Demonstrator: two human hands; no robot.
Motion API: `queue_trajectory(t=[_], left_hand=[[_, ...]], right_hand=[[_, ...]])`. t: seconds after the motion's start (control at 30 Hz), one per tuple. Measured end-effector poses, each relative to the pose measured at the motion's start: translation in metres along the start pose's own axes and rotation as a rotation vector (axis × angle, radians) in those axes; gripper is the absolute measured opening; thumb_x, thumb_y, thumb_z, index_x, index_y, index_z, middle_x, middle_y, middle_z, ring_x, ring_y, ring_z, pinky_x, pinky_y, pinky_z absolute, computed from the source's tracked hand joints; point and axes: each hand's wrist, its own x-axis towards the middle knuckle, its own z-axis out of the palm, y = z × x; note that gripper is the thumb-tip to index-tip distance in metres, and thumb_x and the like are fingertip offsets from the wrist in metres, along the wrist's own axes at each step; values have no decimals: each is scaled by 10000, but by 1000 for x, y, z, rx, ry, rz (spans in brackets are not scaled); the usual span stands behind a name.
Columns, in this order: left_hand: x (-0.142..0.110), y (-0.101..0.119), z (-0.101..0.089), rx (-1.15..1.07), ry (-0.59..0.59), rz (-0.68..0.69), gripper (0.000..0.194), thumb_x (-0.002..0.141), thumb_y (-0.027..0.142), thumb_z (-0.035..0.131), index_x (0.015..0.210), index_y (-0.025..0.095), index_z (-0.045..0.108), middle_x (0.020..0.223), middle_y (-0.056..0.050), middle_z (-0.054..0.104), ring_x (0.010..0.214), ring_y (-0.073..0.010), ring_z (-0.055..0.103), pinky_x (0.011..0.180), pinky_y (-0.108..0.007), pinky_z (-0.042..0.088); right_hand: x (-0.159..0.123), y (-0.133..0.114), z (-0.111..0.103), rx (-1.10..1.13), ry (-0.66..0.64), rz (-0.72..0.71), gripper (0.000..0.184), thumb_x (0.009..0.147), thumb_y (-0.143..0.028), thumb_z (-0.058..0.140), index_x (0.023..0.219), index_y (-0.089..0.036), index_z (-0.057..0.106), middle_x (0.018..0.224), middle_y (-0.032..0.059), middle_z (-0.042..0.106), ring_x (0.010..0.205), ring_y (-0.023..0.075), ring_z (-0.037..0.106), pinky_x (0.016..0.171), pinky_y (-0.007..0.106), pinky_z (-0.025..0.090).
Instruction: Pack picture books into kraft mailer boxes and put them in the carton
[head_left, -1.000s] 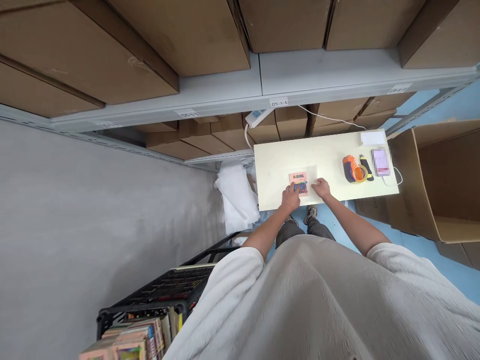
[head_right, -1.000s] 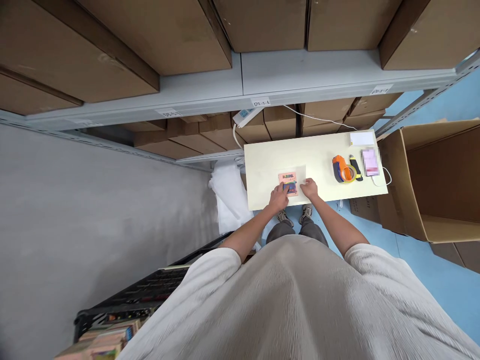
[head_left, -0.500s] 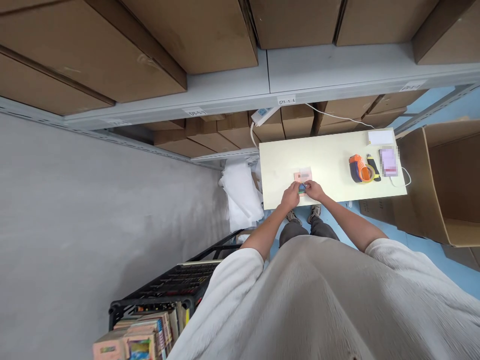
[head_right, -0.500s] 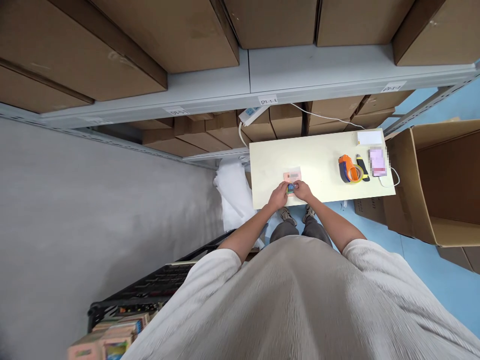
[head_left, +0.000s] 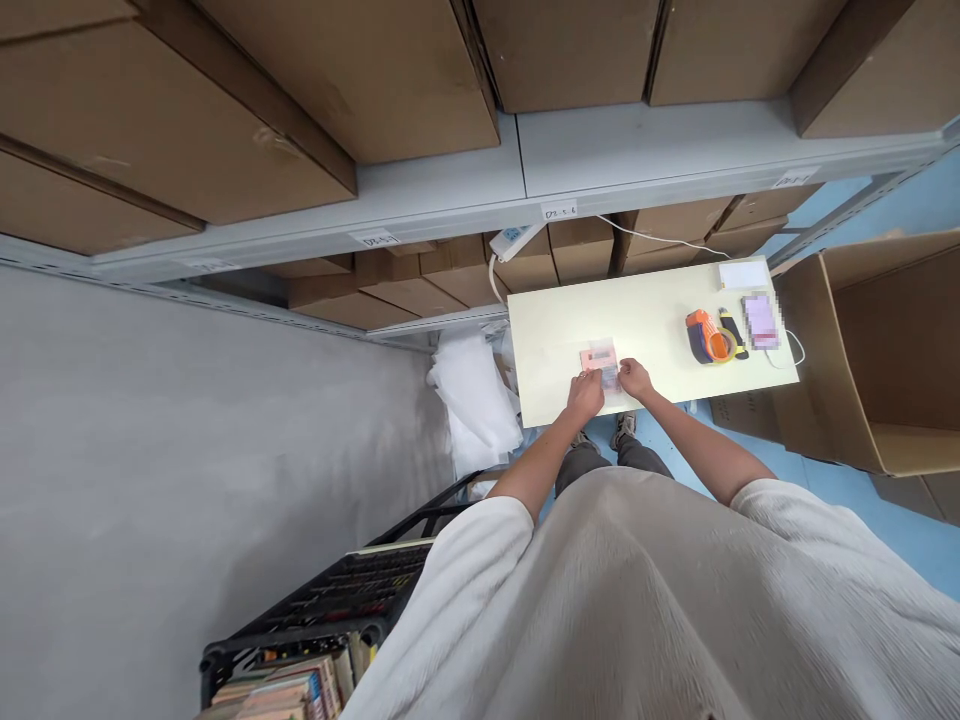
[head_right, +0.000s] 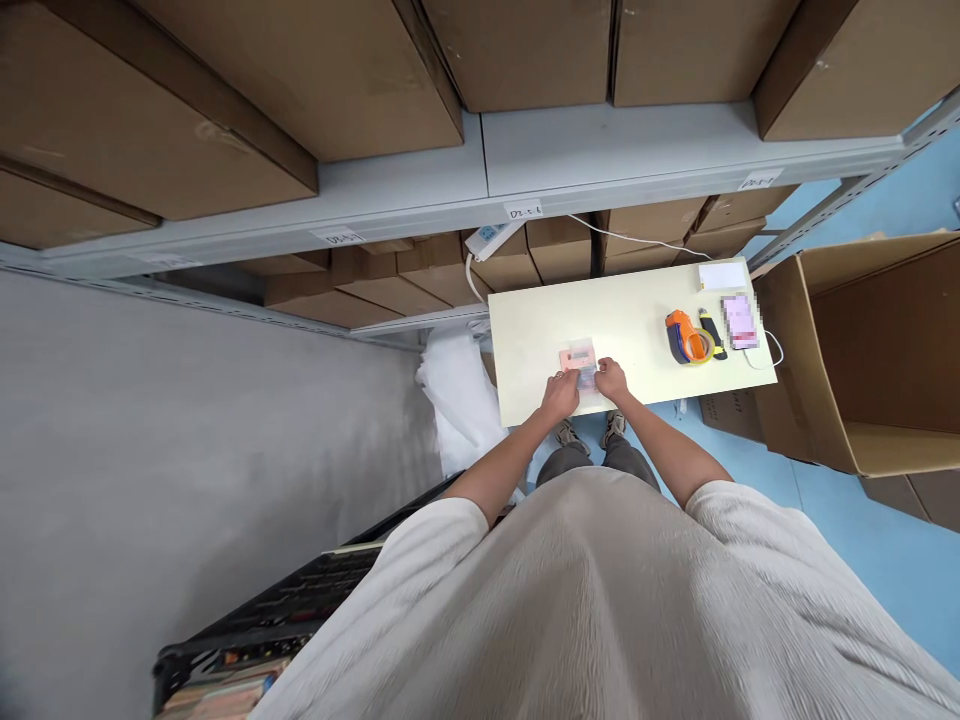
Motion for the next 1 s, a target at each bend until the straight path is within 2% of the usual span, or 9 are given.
queue_trajectory(t=[0.17,0.4,0.5,0.67,0.8,0.9,1.0], left_hand=[[5,1,-2,-21,-13,-68,453,1064,119,474,1494,169,608,1317,-172,769,1289,-329,710,1110,-441,528],[6,-1,-2,-165,-6,-31,425,1100,162,445,1492,172,607,1384,-158,770,1296,-314,726,1106,-424,563],[9,-1,-4,-279,11,-46,412,1088,161,467,1476,176,604,1412,-156,766,1314,-313,721,1119,-428,566],[19,4,-10,-563,71,-74,321,1118,210,449,1378,266,629,1393,-87,781,1280,-282,741,1093,-411,577],[22,10,-16,-753,124,-128,186,1140,358,514,1197,279,672,1248,-71,821,1201,-291,762,1057,-411,578],[19,8,-17,-873,169,-188,182,1115,443,605,1105,270,662,1213,-79,827,1176,-283,764,1027,-379,572],[14,-2,-12,-915,212,-239,130,1077,383,668,1094,256,644,1191,-78,818,1133,-262,761,996,-350,561]], right_hand=[[7,3,4,84,-5,103,412,760,-198,634,1145,-207,779,1161,102,817,1147,289,749,1034,382,588],[4,-9,7,117,-53,125,203,728,-193,662,919,-226,722,916,18,777,896,213,727,841,300,567],[2,-16,-1,109,-40,104,137,728,-196,693,859,-235,690,852,-4,750,852,198,704,799,281,540],[1,-28,-23,106,-11,81,129,731,-237,757,830,-239,673,833,-9,731,826,195,681,756,276,509],[-3,-38,-32,215,-57,42,111,830,-296,746,799,-235,657,802,-4,720,789,181,666,745,274,515],[-7,-46,-28,375,-147,46,254,964,-371,675,757,-224,652,773,26,725,755,180,673,741,289,538],[-10,-53,-17,479,-218,72,302,1000,-417,685,784,-208,701,789,50,755,749,181,684,733,291,548]])
